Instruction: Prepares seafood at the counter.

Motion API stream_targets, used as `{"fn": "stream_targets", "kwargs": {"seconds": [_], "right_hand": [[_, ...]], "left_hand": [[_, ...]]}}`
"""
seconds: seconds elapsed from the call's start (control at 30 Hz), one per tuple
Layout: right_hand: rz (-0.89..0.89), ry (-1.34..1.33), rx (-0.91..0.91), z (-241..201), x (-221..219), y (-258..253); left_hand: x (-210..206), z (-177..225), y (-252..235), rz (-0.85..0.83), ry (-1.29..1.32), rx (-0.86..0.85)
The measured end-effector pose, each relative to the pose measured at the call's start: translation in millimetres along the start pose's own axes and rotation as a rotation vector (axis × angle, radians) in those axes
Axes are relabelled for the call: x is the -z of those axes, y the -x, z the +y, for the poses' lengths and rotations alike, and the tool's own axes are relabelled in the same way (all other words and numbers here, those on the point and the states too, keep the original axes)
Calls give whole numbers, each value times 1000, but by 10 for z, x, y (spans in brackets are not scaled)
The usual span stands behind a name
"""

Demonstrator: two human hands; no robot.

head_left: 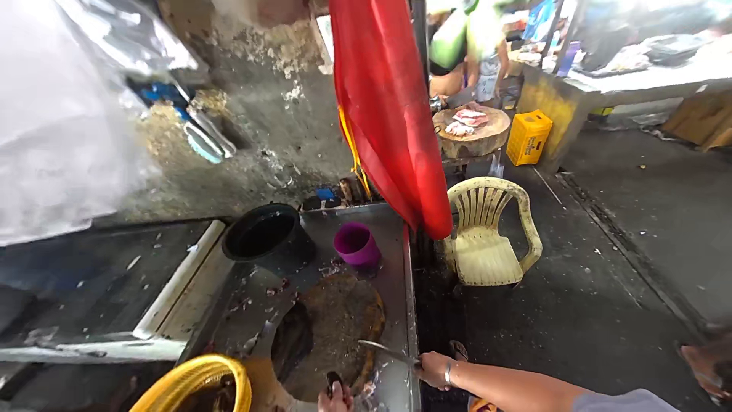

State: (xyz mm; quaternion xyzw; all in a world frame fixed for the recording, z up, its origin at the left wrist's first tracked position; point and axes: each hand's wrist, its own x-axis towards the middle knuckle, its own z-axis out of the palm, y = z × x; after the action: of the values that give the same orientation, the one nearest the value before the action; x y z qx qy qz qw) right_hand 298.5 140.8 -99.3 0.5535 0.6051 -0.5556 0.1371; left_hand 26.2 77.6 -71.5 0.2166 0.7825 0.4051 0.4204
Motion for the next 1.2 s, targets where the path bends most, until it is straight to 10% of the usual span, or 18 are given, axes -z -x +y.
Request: {"fn": "stream_targets", "kwargs": {"seconds": [0.43, 0.7, 1.2], "right_hand": [[122, -89, 175, -554, 479, 442], [80, -240, 103, -534, 416, 313], [26, -123, 111, -658, 384, 248]], "left_hand": [[-123, 375, 278, -150, 965, 268], [-80, 216, 315, 59, -407, -219], [-73, 4, 113, 168, -444, -409]]}}
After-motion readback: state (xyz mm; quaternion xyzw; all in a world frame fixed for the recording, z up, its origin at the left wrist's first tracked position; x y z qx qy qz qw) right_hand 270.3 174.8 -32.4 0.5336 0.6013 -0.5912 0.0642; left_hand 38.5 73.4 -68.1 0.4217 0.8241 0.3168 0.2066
